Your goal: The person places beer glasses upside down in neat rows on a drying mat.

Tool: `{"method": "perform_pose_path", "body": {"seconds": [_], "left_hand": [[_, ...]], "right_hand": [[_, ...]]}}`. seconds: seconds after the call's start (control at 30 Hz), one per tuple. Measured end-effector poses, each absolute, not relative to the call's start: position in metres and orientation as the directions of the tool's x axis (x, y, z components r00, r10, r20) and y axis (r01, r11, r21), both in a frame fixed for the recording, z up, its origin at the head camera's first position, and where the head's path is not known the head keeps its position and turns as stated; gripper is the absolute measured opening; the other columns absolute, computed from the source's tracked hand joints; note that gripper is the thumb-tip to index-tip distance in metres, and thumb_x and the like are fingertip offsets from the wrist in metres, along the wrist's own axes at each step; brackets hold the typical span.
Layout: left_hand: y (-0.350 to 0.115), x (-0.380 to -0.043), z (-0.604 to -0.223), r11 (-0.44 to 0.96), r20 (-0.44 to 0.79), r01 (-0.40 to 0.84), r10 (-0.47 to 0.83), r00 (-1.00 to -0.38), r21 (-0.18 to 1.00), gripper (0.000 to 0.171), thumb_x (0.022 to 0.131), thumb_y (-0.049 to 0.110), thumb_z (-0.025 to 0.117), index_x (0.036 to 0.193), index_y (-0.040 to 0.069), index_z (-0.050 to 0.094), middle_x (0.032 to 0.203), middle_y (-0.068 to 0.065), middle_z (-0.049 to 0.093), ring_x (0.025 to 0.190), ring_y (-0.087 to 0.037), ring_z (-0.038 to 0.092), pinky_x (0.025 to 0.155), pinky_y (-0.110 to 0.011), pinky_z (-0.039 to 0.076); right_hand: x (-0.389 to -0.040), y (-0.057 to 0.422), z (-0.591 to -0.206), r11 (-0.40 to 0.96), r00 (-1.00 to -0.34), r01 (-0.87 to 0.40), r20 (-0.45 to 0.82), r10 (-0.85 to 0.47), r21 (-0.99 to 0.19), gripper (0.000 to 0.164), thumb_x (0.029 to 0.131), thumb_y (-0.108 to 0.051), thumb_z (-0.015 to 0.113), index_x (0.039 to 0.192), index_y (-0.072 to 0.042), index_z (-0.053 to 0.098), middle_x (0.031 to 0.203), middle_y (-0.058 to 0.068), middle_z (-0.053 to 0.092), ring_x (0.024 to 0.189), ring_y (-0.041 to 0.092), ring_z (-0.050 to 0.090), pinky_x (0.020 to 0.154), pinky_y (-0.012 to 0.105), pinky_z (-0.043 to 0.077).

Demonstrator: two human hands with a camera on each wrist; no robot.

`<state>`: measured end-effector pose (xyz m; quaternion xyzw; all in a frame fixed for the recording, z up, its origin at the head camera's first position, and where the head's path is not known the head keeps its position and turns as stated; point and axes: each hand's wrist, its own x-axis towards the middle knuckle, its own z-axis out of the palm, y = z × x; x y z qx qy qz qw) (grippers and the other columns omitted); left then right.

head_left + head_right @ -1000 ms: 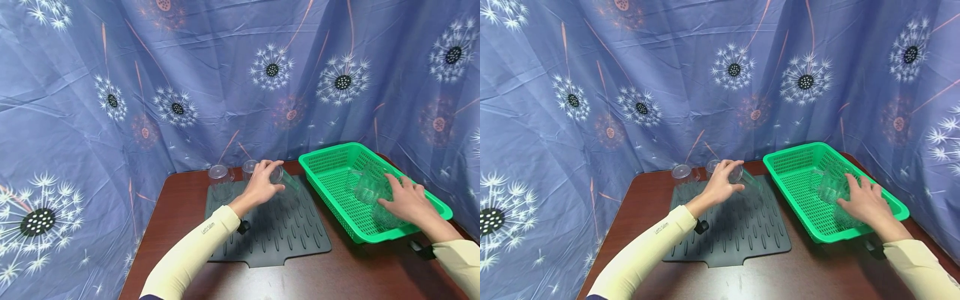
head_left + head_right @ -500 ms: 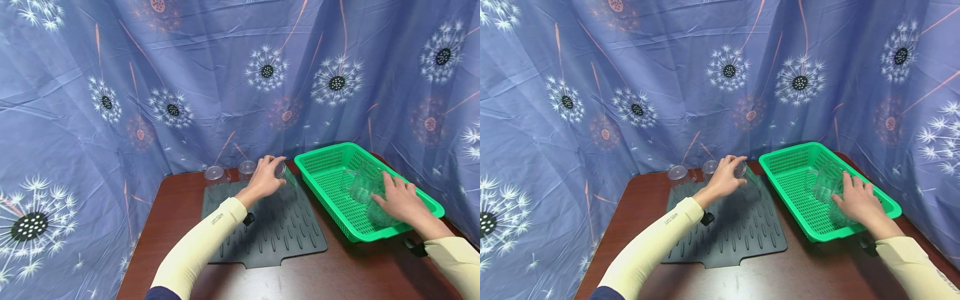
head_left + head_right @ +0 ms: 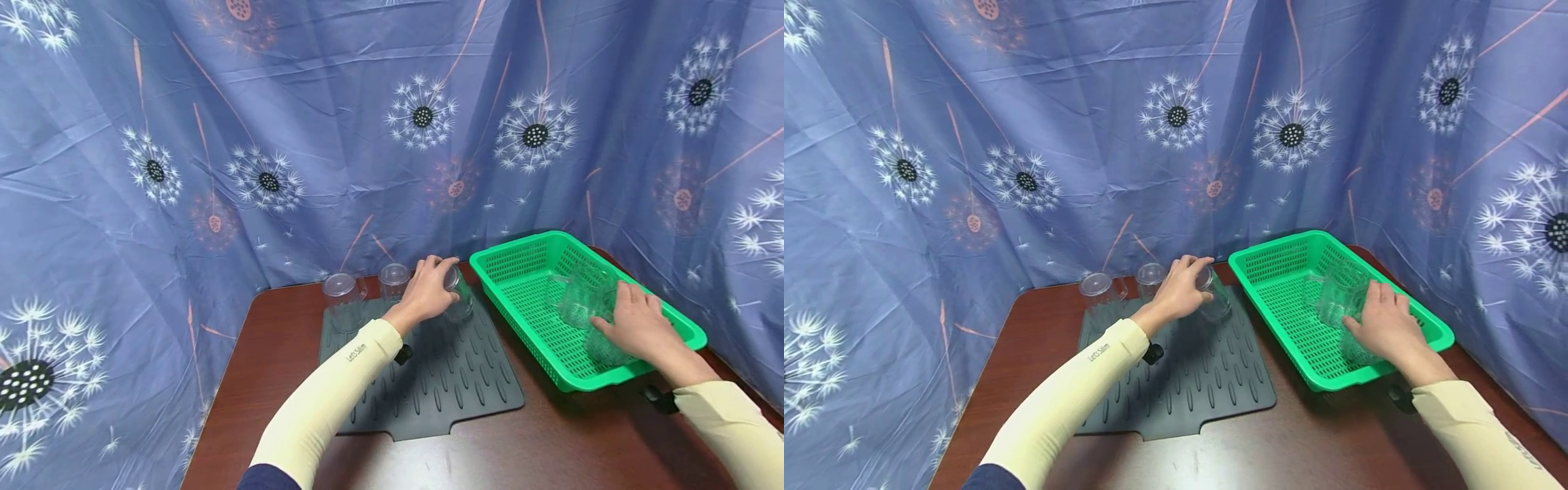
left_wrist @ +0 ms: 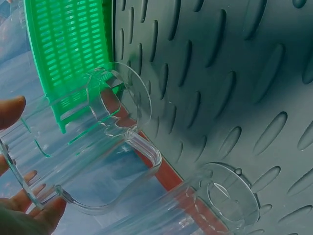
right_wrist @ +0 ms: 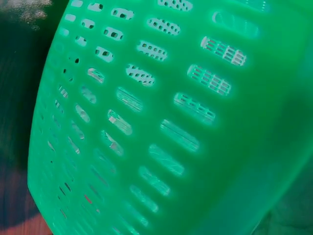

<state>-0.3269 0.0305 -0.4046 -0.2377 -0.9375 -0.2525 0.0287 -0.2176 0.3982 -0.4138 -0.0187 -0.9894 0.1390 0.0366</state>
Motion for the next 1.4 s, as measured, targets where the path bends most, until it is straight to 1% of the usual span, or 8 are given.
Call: {"method": "perform_pose_path", "body": {"seconds": [0.17,0.37,0.47,0.67,0.9,1.13,1.23,1.4], "left_hand": [[0.033,-0.329,-0.405,0.775,0.153,0.457,0.437,-0.886,0.436,0.075,0.091,0.030,0.076,0.155,0.035,0.037,0.151,-0.005,0.039,0.132,-0.025,0.040,0.082,-0.039,0.052],[0.037,-0.333,-0.406,0.786,0.133,0.450,0.438,-0.889,0.424,0.075,0.092,0.028,0.075,0.156,0.034,0.036,0.152,-0.005,0.039,0.132,-0.025,0.040,0.081,-0.037,0.052],[0.038,-0.335,-0.408,0.793,0.124,0.445,0.435,-0.892,0.416,0.075,0.092,0.028,0.074,0.156,0.035,0.036,0.152,-0.005,0.039,0.132,-0.024,0.040,0.082,-0.037,0.052],[0.041,-0.340,-0.408,0.801,0.113,0.442,0.436,-0.893,0.403,0.073,0.093,0.029,0.073,0.156,0.034,0.036,0.152,-0.006,0.039,0.133,-0.025,0.040,0.087,-0.038,0.052],[0.044,-0.345,-0.409,0.800,0.086,0.442,0.448,-0.890,0.406,0.073,0.094,0.029,0.072,0.157,0.032,0.034,0.157,-0.009,0.035,0.139,-0.027,0.039,0.094,-0.042,0.052],[0.046,-0.349,-0.410,0.798,0.084,0.453,0.460,-0.884,0.397,0.071,0.095,0.029,0.070,0.157,0.028,0.035,0.158,-0.013,0.034,0.142,-0.029,0.038,0.097,-0.044,0.051],[0.048,-0.349,-0.409,0.804,0.078,0.454,0.462,-0.884,0.386,0.070,0.096,0.030,0.068,0.158,0.027,0.034,0.159,-0.013,0.033,0.144,-0.029,0.036,0.099,-0.044,0.050],[0.051,-0.348,-0.408,0.809,0.052,0.452,0.469,-0.882,0.376,0.071,0.098,0.033,0.066,0.159,0.031,0.030,0.163,-0.011,0.027,0.149,-0.028,0.030,0.098,-0.044,0.051]], "right_hand": [[-0.217,0.397,-0.414,0.957,-0.993,0.018,0.105,0.050,-0.288,0.088,0.096,-0.034,0.065,0.144,0.024,0.019,0.139,0.049,0.022,0.123,0.070,0.018,0.092,0.077,0.030],[-0.218,0.398,-0.417,0.956,-0.993,0.011,0.113,0.046,-0.293,0.086,0.094,-0.034,0.066,0.144,0.022,0.023,0.138,0.047,0.025,0.122,0.069,0.020,0.091,0.077,0.031],[-0.219,0.399,-0.418,0.957,-0.992,0.004,0.119,0.041,-0.292,0.087,0.094,-0.034,0.066,0.144,0.022,0.022,0.139,0.047,0.025,0.122,0.069,0.020,0.092,0.077,0.030],[-0.217,0.398,-0.417,0.956,-0.992,0.010,0.114,0.045,-0.292,0.091,0.095,-0.035,0.065,0.146,0.023,0.018,0.141,0.048,0.022,0.124,0.069,0.018,0.091,0.078,0.031],[-0.213,0.395,-0.415,0.961,-0.994,0.014,0.102,0.043,-0.275,0.092,0.096,-0.034,0.064,0.148,0.023,0.013,0.143,0.048,0.020,0.126,0.070,0.017,0.092,0.078,0.031],[-0.213,0.393,-0.413,0.963,-0.996,0.021,0.076,0.043,-0.267,0.093,0.096,-0.033,0.063,0.149,0.022,0.011,0.144,0.048,0.018,0.127,0.070,0.015,0.093,0.077,0.031],[-0.213,0.394,-0.414,0.964,-0.996,0.024,0.072,0.044,-0.265,0.093,0.096,-0.033,0.063,0.149,0.022,0.010,0.145,0.047,0.017,0.127,0.069,0.015,0.093,0.077,0.031],[-0.214,0.395,-0.415,0.963,-0.996,0.021,0.081,0.044,-0.269,0.094,0.095,-0.033,0.064,0.149,0.022,0.010,0.144,0.047,0.018,0.127,0.069,0.015,0.092,0.077,0.031]]}}
